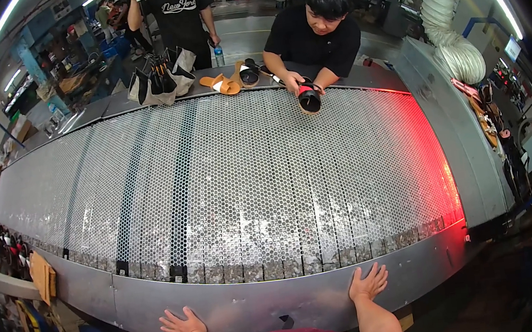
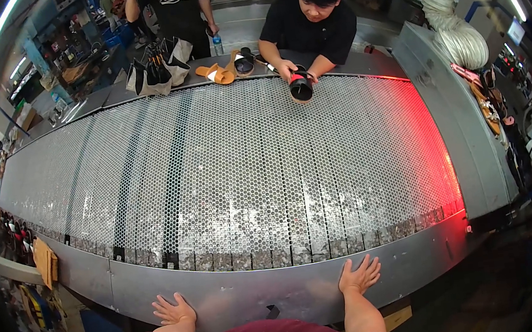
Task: The recorder is picking up sandal components from a conveyor belt and manually pressing the upper parts onto the soles to assemble them.
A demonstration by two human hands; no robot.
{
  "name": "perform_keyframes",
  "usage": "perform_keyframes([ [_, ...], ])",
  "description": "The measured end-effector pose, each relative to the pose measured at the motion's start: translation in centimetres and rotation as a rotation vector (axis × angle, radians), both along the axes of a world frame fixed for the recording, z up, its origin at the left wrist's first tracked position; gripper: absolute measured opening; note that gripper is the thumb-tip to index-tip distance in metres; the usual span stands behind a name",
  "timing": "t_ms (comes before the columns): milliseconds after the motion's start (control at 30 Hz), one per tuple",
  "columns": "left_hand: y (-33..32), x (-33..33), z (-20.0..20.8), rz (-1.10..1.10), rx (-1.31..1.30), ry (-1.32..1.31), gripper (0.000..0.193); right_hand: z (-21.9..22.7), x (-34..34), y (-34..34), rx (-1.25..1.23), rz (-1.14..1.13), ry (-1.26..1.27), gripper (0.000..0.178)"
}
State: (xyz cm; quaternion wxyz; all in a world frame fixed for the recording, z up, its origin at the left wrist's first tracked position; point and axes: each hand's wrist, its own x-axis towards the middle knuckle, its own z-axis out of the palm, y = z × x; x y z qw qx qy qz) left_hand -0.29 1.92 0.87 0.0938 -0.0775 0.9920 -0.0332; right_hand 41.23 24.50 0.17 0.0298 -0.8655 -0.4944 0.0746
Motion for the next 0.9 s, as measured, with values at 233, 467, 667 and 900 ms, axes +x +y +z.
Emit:
perform_keyframes([
  [233, -0.1, -0.2, -0.3, -0.004, 0.000, -0.001, 0.071, 0.6, -0.4, 0.3, -0.021, -0.018, 0.009, 0.073],
  [467, 0.0, -0.3, 0.0, 0.002, -0.010, -0.021, 0.072, 0.7, -0.5, 0.4, -0.027, -0.014, 0.000, 0.073],
  [667, 0.0, -0.3, 0.1, 0.002, -0.014, -0.041, 0.073, 0.7, -0.4, 0.3, -0.033, -0.014, 0.005, 0.073],
  [900, 0.3, -0.2, 1.0, 0.000, -0.025, -0.067, 0.073, 0.7, -0.5, 0.3, -0.051, -0.021, 0.011, 0.073],
])
